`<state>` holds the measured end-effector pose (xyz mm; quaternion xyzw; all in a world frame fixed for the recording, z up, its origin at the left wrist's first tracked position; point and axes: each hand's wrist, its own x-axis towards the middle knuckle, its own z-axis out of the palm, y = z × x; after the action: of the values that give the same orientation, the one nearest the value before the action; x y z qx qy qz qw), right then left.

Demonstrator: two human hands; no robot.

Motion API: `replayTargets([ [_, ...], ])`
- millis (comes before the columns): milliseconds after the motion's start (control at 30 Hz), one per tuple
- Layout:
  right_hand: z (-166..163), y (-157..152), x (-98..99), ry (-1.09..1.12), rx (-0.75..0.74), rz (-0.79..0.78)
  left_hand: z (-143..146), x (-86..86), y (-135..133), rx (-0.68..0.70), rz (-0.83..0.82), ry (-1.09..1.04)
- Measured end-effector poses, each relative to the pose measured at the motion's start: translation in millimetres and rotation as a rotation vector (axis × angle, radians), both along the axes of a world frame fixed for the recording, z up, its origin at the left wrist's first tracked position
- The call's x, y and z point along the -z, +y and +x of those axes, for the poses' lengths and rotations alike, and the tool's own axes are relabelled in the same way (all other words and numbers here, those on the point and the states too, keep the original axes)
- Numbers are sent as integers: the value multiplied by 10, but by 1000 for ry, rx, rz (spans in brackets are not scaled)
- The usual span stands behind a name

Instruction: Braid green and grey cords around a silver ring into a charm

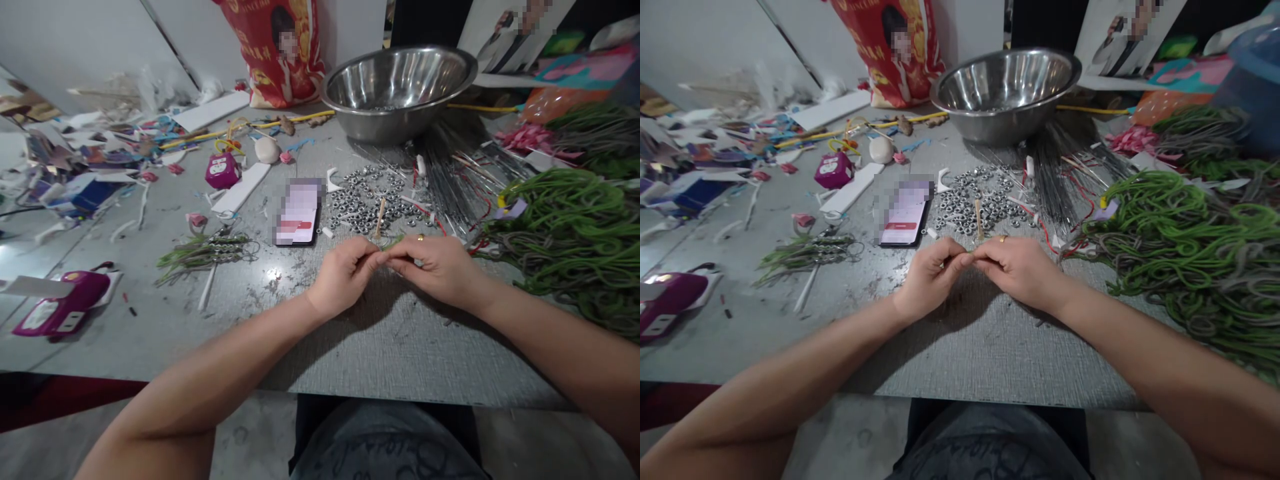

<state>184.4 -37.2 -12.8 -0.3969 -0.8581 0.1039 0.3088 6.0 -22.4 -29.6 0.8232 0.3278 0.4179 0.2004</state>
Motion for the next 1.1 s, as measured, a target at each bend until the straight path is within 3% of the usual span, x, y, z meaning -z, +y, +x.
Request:
replayTargets([
  [167,32,21,-61,-12,-16,-144,-7,19,-3,0,71,35],
  [467,100,85,-111,-80,-16,-244,-39,51,80,56,-17,122],
  [767,120,170,-29,-229,69,-428,-26,143,111,-81,77,488],
  [1100,93,178,113,-152,108,-414,-10,170,114,-87,87,560],
])
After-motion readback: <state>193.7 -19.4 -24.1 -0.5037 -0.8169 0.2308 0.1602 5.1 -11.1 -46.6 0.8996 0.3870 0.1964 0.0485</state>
